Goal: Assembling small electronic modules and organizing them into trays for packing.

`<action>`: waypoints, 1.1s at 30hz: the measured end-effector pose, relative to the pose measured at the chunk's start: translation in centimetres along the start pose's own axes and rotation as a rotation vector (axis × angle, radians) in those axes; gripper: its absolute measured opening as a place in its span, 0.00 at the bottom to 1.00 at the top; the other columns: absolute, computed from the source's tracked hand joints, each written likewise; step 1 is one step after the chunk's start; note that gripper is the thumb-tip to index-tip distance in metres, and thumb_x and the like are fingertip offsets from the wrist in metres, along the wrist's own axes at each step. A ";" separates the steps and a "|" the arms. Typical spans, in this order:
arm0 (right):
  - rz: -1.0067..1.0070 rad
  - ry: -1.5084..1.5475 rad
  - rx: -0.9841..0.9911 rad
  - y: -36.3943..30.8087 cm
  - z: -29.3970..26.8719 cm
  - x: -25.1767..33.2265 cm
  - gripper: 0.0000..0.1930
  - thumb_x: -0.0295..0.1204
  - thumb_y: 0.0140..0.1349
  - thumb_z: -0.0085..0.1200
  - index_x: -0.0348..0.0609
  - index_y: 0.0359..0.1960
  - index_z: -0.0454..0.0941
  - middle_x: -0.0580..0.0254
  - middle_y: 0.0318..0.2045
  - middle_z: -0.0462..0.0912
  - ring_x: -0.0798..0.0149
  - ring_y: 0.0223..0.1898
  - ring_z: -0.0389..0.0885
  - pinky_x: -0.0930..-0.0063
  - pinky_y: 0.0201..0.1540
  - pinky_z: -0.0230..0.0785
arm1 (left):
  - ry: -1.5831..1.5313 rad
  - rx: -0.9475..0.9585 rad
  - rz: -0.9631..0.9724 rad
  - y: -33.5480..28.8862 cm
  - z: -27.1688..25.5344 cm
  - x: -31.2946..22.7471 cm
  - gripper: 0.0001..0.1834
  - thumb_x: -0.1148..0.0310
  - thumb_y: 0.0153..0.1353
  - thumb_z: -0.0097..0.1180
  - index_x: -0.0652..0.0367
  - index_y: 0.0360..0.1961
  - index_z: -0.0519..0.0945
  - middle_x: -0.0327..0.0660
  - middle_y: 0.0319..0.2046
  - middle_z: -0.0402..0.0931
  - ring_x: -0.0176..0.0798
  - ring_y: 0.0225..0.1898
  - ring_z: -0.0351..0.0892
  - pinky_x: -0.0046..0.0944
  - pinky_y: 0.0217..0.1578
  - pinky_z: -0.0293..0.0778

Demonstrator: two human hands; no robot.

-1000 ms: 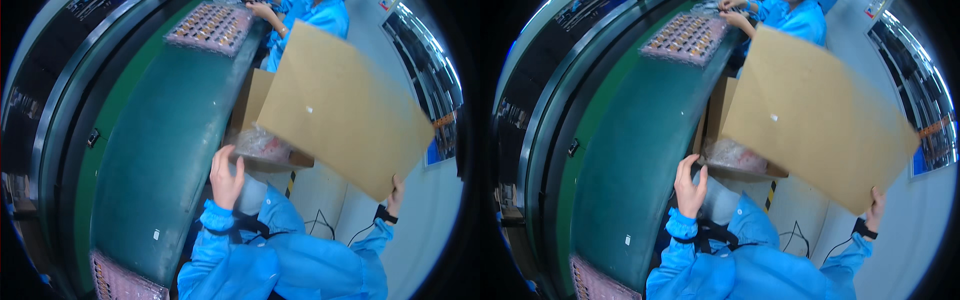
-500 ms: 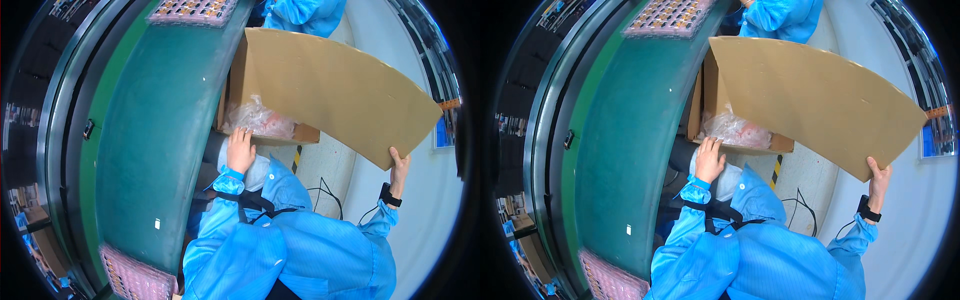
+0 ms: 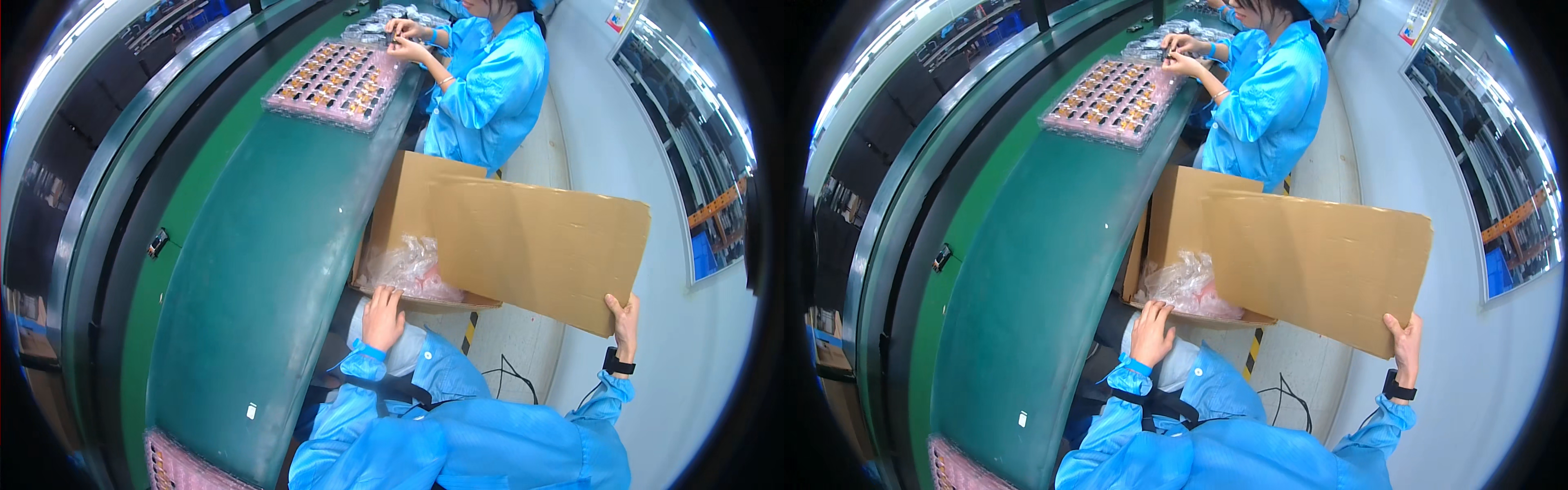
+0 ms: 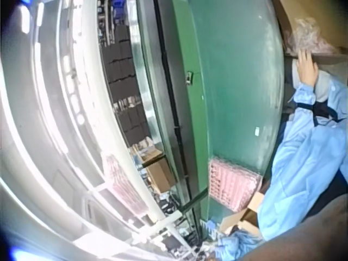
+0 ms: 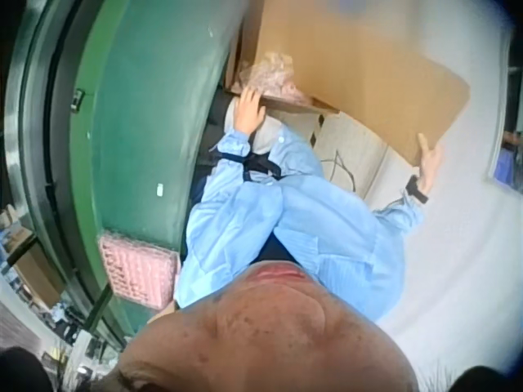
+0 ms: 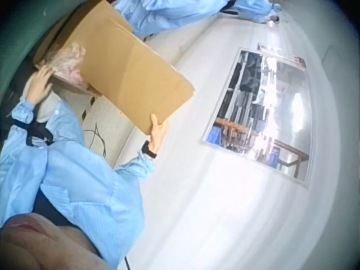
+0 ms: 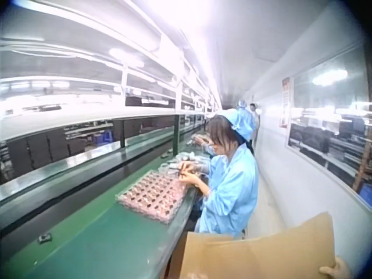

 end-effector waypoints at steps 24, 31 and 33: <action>-0.079 0.101 -0.043 -2.1 3.4 2.2 0.21 0.31 0.56 0.67 0.34 0.49 0.78 0.62 0.42 0.83 0.67 0.43 0.78 0.69 0.48 0.72 | -0.063 -0.065 0.017 -5.4 -0.7 6.2 0.29 0.67 0.52 0.62 0.57 0.58 0.73 0.46 0.61 0.67 0.53 0.68 0.60 0.54 0.58 0.67; -0.201 0.300 0.009 1.8 -1.8 1.5 0.24 0.31 0.63 0.60 0.36 0.59 0.70 0.58 0.52 0.78 0.62 0.54 0.76 0.65 0.60 0.64 | -0.078 -0.110 -0.005 -5.3 -1.1 5.2 0.30 0.68 0.53 0.61 0.57 0.60 0.70 0.47 0.61 0.66 0.53 0.68 0.59 0.53 0.58 0.67; -0.178 0.445 -0.036 1.9 -2.1 0.0 0.27 0.31 0.63 0.60 0.36 0.61 0.67 0.56 0.56 0.76 0.61 0.57 0.73 0.64 0.63 0.61 | -0.080 -0.073 -0.034 -5.9 -0.4 5.0 0.30 0.69 0.53 0.60 0.57 0.59 0.70 0.47 0.61 0.66 0.53 0.68 0.59 0.53 0.56 0.68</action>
Point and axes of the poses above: each hand's wrist, its own y-axis towards the middle knuckle, its own z-axis out of the palm, x = y × z, the point moved 8 cm from there along y, towards the middle knuckle
